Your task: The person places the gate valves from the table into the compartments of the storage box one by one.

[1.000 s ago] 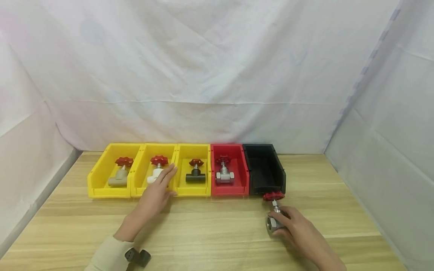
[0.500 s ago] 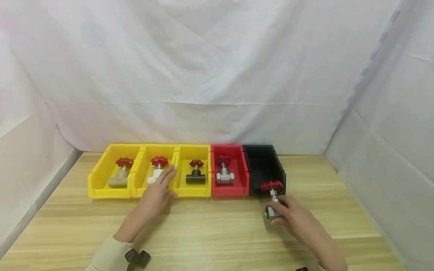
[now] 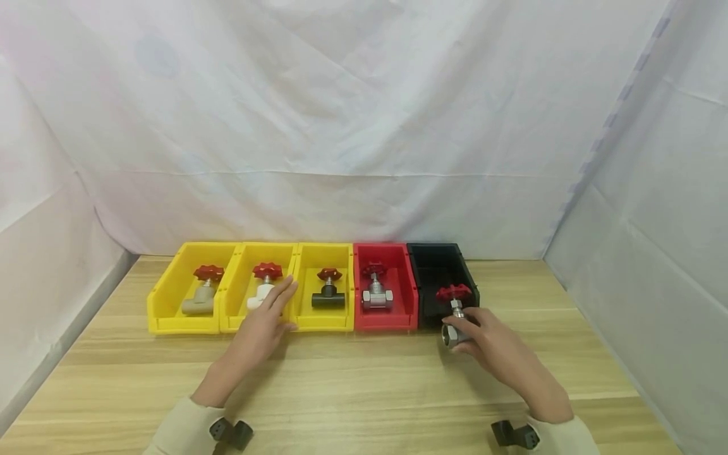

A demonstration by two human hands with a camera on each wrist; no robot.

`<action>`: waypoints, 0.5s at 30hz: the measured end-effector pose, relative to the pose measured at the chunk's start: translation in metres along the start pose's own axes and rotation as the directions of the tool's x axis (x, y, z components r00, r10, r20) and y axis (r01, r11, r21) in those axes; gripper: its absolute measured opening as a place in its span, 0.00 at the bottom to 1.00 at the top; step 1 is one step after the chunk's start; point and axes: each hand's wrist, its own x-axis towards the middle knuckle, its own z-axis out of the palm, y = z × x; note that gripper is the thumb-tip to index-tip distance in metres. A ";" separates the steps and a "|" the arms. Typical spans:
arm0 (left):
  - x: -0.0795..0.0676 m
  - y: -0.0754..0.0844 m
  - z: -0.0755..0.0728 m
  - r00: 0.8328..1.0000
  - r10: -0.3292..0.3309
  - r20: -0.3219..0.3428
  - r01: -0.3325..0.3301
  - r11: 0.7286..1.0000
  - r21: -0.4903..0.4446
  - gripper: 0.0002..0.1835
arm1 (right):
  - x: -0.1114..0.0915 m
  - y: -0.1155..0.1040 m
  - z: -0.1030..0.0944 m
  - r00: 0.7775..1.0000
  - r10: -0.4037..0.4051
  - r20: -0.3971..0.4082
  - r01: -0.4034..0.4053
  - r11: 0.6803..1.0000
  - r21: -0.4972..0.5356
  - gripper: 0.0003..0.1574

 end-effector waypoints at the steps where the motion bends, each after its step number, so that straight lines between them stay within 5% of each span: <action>1: 0.000 0.000 0.000 1.000 0.004 -0.005 -0.004 1.000 -0.001 0.41 | 0.001 0.002 0.001 1.000 -0.005 -0.003 0.005 1.000 0.003 0.32; 15: -0.001 0.001 0.001 0.999 0.022 -0.027 -0.021 1.000 0.014 0.41 | 0.018 0.020 0.009 1.000 0.009 0.022 -0.010 1.000 0.012 0.33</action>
